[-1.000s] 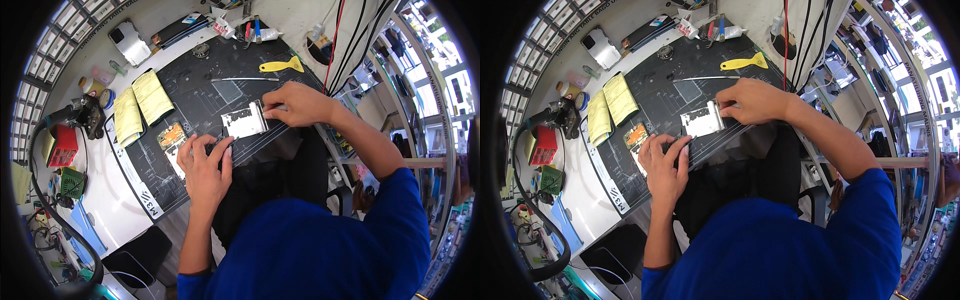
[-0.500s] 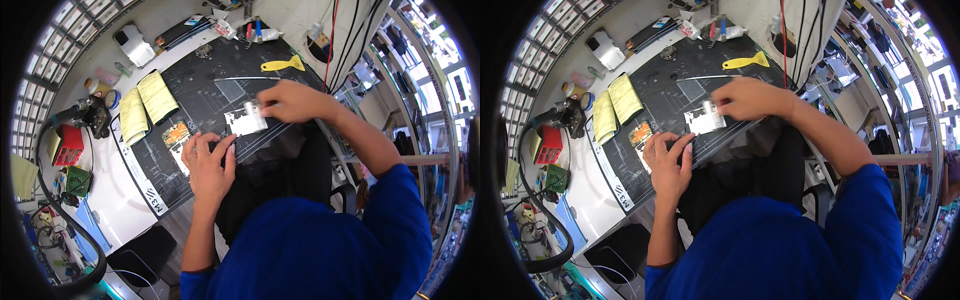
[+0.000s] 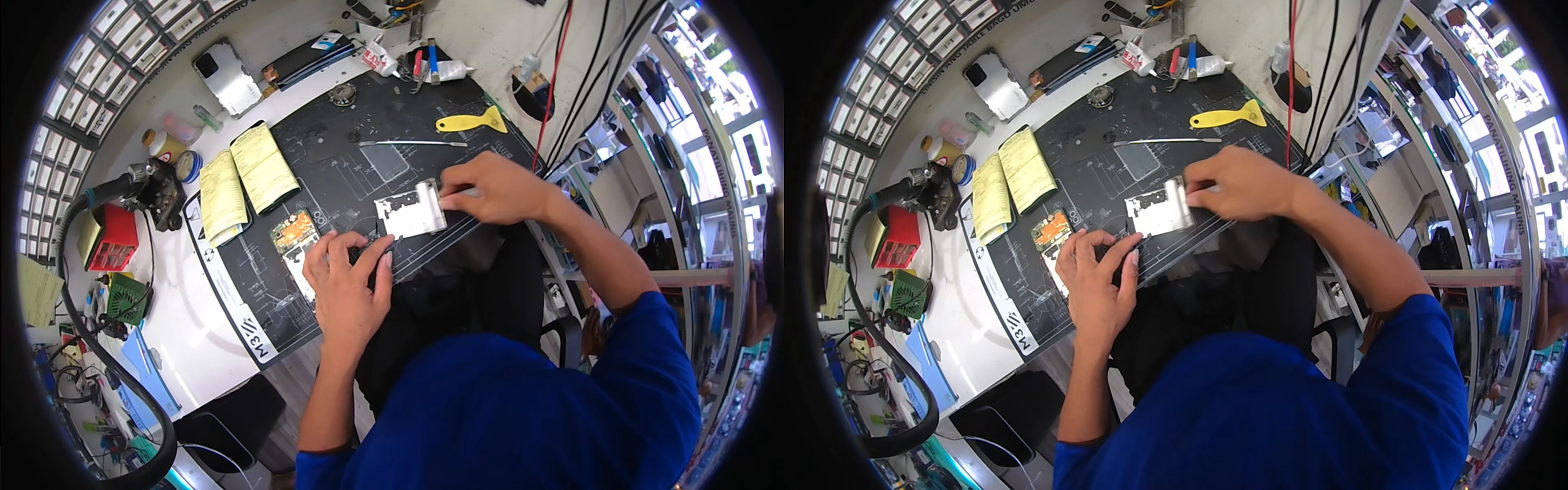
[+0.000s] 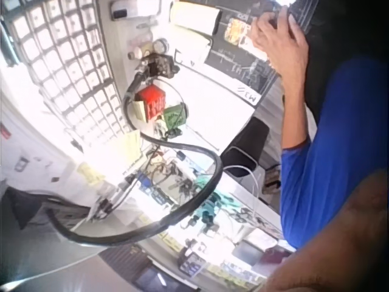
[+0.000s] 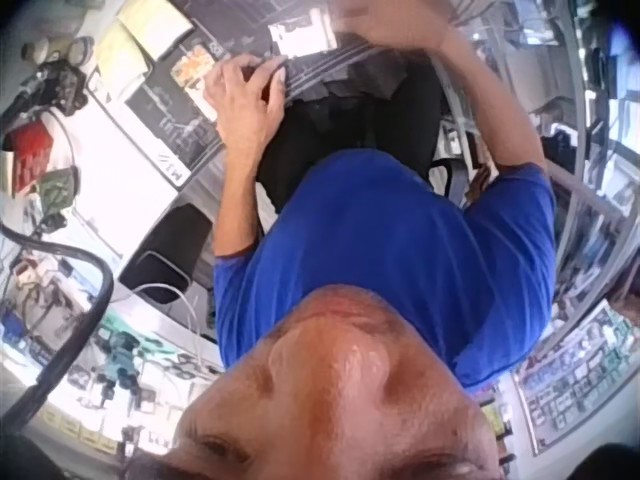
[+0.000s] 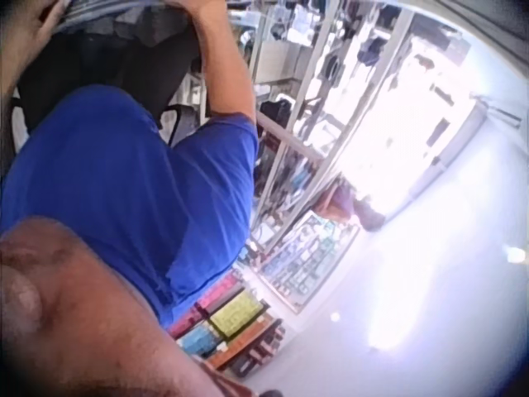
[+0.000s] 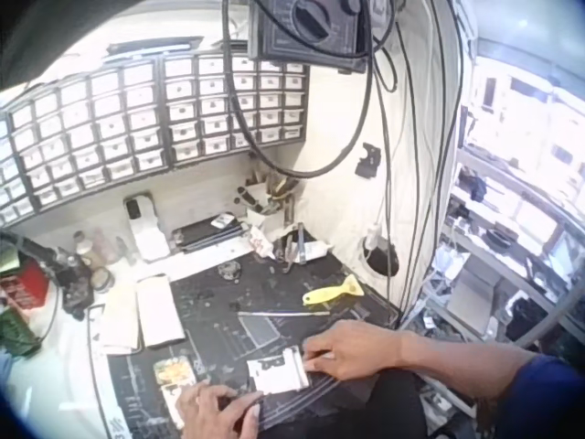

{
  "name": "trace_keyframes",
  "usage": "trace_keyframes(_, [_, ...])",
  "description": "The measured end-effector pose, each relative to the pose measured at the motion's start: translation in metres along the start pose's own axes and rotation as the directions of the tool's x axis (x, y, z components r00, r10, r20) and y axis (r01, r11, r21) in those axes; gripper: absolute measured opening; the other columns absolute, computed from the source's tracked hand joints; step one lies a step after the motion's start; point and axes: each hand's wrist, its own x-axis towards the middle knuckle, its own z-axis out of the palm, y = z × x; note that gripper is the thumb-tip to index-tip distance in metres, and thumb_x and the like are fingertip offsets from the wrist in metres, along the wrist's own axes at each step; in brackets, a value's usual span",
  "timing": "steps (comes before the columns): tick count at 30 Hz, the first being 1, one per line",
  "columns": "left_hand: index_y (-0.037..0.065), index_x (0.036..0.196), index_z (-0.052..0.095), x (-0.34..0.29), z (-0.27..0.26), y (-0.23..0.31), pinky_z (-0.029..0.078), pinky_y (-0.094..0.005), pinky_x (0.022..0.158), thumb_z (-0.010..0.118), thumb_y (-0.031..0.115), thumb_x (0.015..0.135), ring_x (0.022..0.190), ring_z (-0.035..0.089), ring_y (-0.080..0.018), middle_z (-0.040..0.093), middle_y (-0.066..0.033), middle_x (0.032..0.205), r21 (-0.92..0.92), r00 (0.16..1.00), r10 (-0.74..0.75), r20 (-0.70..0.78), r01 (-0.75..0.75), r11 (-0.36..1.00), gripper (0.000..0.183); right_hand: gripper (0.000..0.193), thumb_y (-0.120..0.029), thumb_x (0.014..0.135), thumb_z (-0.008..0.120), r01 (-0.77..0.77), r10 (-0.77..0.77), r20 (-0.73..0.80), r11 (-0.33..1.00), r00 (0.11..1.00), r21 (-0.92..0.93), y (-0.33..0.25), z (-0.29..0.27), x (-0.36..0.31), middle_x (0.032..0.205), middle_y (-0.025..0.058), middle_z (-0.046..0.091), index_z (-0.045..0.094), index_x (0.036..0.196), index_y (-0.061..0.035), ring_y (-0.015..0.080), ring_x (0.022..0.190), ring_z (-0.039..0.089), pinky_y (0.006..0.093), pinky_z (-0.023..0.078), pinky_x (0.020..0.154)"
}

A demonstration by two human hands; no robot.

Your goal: The person uses a yellow plastic pry tool to carefully lift and remove the battery from a disassembled smartphone. The battery is fully extracted and placed on the workbench.

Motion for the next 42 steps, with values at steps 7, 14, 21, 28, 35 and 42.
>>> trace_keyframes(7, [0.023,0.119,0.083,0.001,-0.004,-0.001,0.035,-0.05,0.119,0.077,0.021,0.097,0.137,0.047,-0.0359,0.061,-0.0041,0.123,-0.032,1.0,-0.012,-0.022,0.011,0.999,0.022,0.02,-0.026,0.097,0.072,-0.026,0.03,0.113,0.999,0.993,-0.039,-0.017,-0.001,0.025,0.091,0.0169,0.077,0.074,0.099,-0.0057,0.0418,0.089,0.074,0.0506,0.055,0.08])
trace_keyframes(14, [0.017,0.116,0.081,0.001,-0.003,-0.002,0.036,-0.0505,0.118,0.077,0.022,0.097,0.138,0.046,-0.0366,0.06,-0.0069,0.124,-0.091,0.995,-0.056,-0.085,0.048,0.995,0.019,0.02,-0.026,0.095,0.075,-0.024,0.024,0.059,1.0,0.998,0.006,-0.038,-0.008,0.051,0.088,0.0181,0.078,0.076,0.097,-0.006,0.0414,0.082,0.073,0.048,0.056,0.077])
trace_keyframes(21, [0.017,0.117,0.078,-0.001,0.001,-0.005,0.034,-0.0514,0.119,0.077,0.023,0.097,0.139,0.045,-0.0364,0.06,-0.0071,0.125,-0.086,0.994,-0.054,-0.094,0.046,0.995,0.021,0.018,-0.024,0.097,0.074,0.065,-0.063,0.034,0.995,0.997,-0.071,-0.036,0.017,0.052,0.085,0.0178,0.075,0.076,0.099,-0.0061,0.0394,0.079,0.072,0.0472,0.054,0.072])
trace_keyframes(28, [0.017,0.116,0.077,-0.003,0.001,-0.007,0.036,-0.0511,0.118,0.079,0.022,0.096,0.139,0.046,-0.036,0.061,-0.005,0.125,-0.092,0.993,-0.057,-0.107,0.047,0.995,0.021,0.017,-0.024,0.096,0.071,0.113,-0.105,0.066,0.984,0.992,-0.141,-0.032,0.009,0.048,0.082,0.0192,0.074,0.073,0.1,-0.0083,0.0438,0.085,0.073,0.0535,0.055,0.078])
trace_keyframes(35, [0.017,0.118,0.076,-0.003,-0.001,-0.006,0.036,-0.0515,0.118,0.079,0.022,0.096,0.139,0.047,-0.0356,0.06,-0.006,0.126,-0.11,0.992,-0.054,-0.11,0.041,0.993,0.023,0.015,-0.022,0.096,0.07,0.14,-0.133,0.052,0.979,0.99,-0.148,-0.035,0.015,0.047,0.079,0.0169,0.074,0.072,0.1,-0.0079,0.043,0.081,0.073,0.053,0.056,0.076])
trace_keyframes(42, [0.016,0.118,0.076,-0.003,-0.001,-0.008,0.035,-0.0509,0.119,0.078,0.021,0.097,0.138,0.047,-0.0359,0.061,-0.0066,0.125,-0.139,0.987,-0.068,-0.145,0.047,0.989,0.022,0.017,-0.024,0.097,0.071,0.144,-0.134,0.083,0.98,0.987,-0.134,-0.04,0.018,0.059,0.088,0.0177,0.077,0.074,0.1,-0.0075,0.0419,0.087,0.074,0.0502,0.057,0.079])
